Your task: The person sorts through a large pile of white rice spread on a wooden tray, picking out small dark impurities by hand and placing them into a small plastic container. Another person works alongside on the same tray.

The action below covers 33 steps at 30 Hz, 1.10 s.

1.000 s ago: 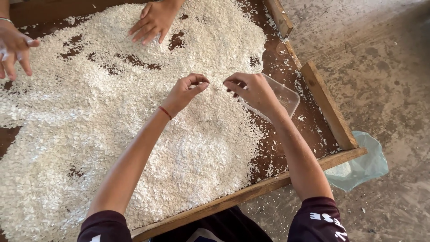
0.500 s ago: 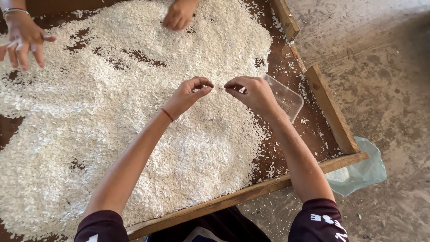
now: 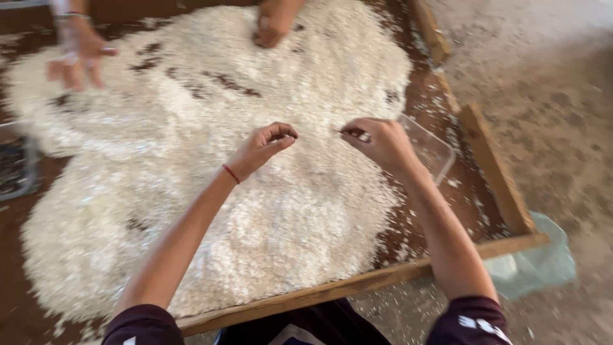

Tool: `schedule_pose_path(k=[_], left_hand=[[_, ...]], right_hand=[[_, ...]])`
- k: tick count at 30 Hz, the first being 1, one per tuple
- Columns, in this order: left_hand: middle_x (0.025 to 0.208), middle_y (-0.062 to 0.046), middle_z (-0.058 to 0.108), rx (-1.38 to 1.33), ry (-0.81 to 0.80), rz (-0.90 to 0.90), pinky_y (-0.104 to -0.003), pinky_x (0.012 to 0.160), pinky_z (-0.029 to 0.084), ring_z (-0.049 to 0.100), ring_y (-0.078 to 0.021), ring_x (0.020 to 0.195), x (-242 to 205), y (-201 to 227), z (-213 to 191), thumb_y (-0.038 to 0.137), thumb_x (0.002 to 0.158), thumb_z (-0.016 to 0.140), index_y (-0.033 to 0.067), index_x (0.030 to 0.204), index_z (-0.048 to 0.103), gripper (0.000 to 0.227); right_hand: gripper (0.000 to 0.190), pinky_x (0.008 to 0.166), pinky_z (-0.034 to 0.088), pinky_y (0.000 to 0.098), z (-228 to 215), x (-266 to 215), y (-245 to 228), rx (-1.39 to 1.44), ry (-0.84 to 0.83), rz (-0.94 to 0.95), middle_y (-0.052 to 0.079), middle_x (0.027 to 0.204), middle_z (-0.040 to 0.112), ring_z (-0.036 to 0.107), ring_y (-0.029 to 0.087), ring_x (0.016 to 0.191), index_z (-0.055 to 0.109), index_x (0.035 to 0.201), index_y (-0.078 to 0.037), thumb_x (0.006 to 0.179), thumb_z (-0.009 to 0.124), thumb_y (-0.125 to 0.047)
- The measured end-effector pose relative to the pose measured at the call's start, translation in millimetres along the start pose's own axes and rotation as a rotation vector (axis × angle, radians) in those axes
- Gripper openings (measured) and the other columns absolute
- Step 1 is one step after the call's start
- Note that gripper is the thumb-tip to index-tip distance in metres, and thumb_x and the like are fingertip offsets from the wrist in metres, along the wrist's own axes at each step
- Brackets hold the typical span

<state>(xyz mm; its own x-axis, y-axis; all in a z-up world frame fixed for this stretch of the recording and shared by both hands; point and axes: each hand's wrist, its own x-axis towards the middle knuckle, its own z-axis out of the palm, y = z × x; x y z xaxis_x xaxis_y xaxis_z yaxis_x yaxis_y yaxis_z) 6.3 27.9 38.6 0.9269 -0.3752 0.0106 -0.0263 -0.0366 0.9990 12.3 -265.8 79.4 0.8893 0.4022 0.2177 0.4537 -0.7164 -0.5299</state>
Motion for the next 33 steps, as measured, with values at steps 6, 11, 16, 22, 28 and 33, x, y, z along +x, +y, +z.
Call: schedule_pose_path(k=[6,11,16,22,28,33], left_hand=[[0.105,-0.001,0.062,-0.035,0.1,0.004,-0.019,0.075,0.046,0.056,-0.0067,0.088,-40,-57,-81,0.027,0.097,0.065,0.0063,0.119,0.066,0.03],[0.084,0.001,0.053,0.052,0.243,-0.136,-0.021,0.064,0.036,0.043,-0.006,0.07,-108,-8,-138,0.03,0.095,0.056,0.0094,0.107,0.063,0.025],[0.082,-0.005,0.057,-0.062,0.414,-0.065,-0.024,0.06,0.036,0.045,-0.0094,0.066,-164,-15,-220,0.03,0.1,0.055,0.0019,0.111,0.061,0.031],[0.092,-0.005,0.053,0.068,0.805,-0.217,-0.018,0.063,0.049,0.05,-0.0099,0.075,-213,58,-265,0.017,0.092,0.05,-0.0001,0.118,0.05,0.031],[0.105,-0.008,0.051,0.822,1.241,0.338,-0.026,0.073,0.051,0.056,-0.0157,0.08,-243,1,-359,0.041,0.11,0.034,0.0076,0.108,0.046,0.036],[0.113,-0.009,0.069,1.146,1.284,-0.245,-0.03,0.078,0.052,0.065,-0.0186,0.089,-261,-32,-368,0.024,0.095,0.071,0.0113,0.098,0.072,0.013]], right_hand=[[0.025,0.085,0.055,0.0378,-7,-3,-29,-0.027,-0.043,0.031,0.002,0.099,0.077,0.072,0.024,0.097,0.075,0.109,-0.019,0.088,0.073,-0.033],[0.03,0.075,0.059,0.0287,-11,-7,-54,-0.157,-0.147,0.026,-0.003,0.101,0.079,0.075,0.015,0.081,0.077,0.112,-0.017,0.09,0.067,-0.035],[0.028,0.055,0.06,0.0223,4,-9,-39,-0.238,-0.093,-0.141,-0.011,0.091,0.08,0.075,0.007,0.067,0.077,0.108,-0.02,0.085,0.072,-0.034],[0.035,0.056,0.065,0.0221,10,-9,-26,-0.268,-0.125,-0.111,-0.007,0.095,0.08,0.076,0.008,0.06,0.073,0.115,-0.025,0.082,0.071,-0.036],[0.032,0.054,0.068,0.0201,15,-5,-6,-0.258,-0.151,-0.146,-0.003,0.097,0.081,0.079,0.008,0.06,0.072,0.115,-0.02,0.085,0.07,-0.032],[0.028,0.061,0.07,0.0241,6,-6,-28,-0.232,-0.173,-0.136,-0.003,0.099,0.081,0.081,0.011,0.063,0.073,0.112,-0.018,0.086,0.069,-0.03]])
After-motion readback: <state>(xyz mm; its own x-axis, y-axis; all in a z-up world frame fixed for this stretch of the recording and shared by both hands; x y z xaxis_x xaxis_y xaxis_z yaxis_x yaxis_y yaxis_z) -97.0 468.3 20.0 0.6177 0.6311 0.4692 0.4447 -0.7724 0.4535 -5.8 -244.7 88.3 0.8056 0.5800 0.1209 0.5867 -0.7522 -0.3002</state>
